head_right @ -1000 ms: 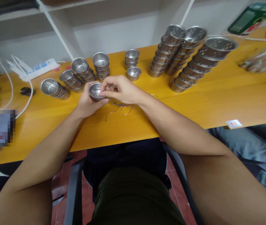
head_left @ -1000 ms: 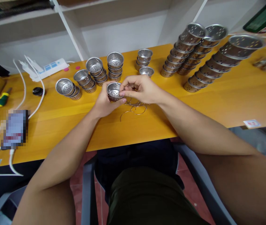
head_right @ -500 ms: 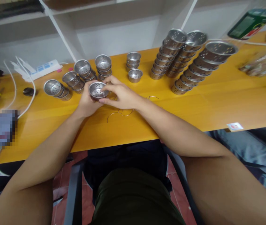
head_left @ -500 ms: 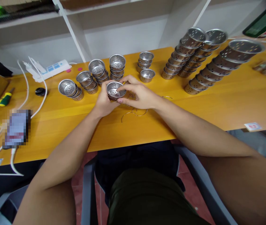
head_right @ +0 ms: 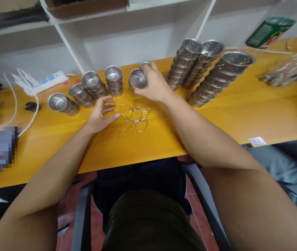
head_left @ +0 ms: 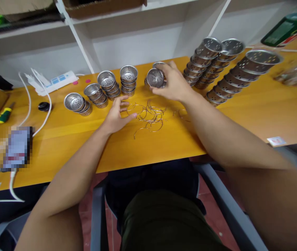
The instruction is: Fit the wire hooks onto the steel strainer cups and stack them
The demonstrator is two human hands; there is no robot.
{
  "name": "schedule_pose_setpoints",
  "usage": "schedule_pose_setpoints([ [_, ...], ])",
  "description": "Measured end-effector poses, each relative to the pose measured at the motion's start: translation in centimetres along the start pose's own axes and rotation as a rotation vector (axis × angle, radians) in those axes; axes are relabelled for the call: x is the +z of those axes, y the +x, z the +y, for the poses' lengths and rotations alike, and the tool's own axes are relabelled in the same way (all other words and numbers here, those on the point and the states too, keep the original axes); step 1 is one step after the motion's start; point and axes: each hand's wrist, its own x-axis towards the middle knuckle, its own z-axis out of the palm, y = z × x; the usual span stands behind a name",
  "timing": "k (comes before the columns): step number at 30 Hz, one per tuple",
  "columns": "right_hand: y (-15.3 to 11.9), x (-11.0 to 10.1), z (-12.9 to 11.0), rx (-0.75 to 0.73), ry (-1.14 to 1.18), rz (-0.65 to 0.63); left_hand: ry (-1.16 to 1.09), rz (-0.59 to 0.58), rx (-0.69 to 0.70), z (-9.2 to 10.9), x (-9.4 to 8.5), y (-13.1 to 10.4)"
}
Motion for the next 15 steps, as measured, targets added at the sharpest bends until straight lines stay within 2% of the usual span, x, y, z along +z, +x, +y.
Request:
schedule_pose_setpoints([
  [4,3.3,1.2,2.5,-0.031,0.003,-0.091,0.063,0.003,0.004,0.1,-0.4,0.1],
  [8,6.3,2.9,2.6,0.063,-0.186,-0.26,0.086,-0.006,0.033,0.3,-0.7,0.1],
  [11,7.2,4.5,2.7,0.076,-0.303,-0.341,0.097,-0.008,0.04,0.4,-0.8,0.0],
  [15,7.0,6.4,3.5,0.012,-0.264,-0.323,0.097,0.01,0.034,0.2,-0.8,0.0],
])
